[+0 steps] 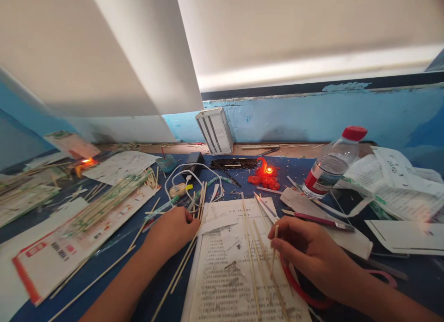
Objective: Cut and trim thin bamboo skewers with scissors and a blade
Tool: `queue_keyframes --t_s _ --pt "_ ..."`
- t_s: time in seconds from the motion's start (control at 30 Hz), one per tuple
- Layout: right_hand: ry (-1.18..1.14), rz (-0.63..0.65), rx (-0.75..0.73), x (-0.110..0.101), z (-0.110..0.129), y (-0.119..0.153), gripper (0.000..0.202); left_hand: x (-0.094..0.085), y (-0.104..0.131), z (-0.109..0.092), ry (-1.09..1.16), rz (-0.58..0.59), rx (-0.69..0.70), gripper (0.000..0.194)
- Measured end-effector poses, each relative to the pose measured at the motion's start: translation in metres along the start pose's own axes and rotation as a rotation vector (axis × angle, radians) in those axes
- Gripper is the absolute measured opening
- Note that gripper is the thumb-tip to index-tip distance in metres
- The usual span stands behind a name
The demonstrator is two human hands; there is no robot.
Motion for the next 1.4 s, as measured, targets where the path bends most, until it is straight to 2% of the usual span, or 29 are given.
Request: queue_keyframes --t_s 0.17,0.3,0.5,0.73,0.93,1.1,1.2,1.33,1.4 --pt "0.043 -0.005 -0.006 -0.001 0.003 0.001 0.019 -0.003 -0.003 0.003 -0.005 -0.017 0.019 0.033" --pt "0.128 -0.012 -0.020 -0.001 0.004 0.002 0.013 -0.015 -0.005 0.011 0.014 -0.032 0.075 0.025" --pt "0.200 -0.012 -0.014 0.000 0.004 0.002 0.008 -0.035 0.001 0.019 0.044 -0.056 0.145 0.035" --pt "0.226 0.001 0.000 0.003 0.004 0.003 0.008 -0.042 0.009 0.026 0.007 -0.166 0.179 0.034" --pt "0.339 0.011 -0.006 0.006 0.001 0.006 0.020 -0.064 0.026 0.021 -0.031 -0.331 0.213 0.035" --pt "0.364 0.034 -0.036 0.013 0.002 0.011 0.037 -0.093 0.043 0.022 0.070 -0.497 0.110 0.037" --pt "0.373 0.043 -0.026 0.018 0.001 0.012 0.041 -0.105 0.052 0.021 0.173 -0.547 0.075 0.033" --pt "0.379 0.072 -0.018 0.023 0.001 0.013 0.042 -0.110 0.062 0.021 0.384 -0.567 0.017 0.031" --pt "0.365 0.103 -0.018 0.024 0.003 0.013 0.042 -0.108 0.066 0.018 0.514 -0.578 0.050 0.029"
Point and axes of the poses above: each hand's wrist, its own y-axis away from the middle knuckle, its own x-axis out of the palm, z = x × y, the point moved 7 cm from there along -y, towards the middle knuckle, and after that the axes turned 15 degrees about y, right-handed, at the moved point
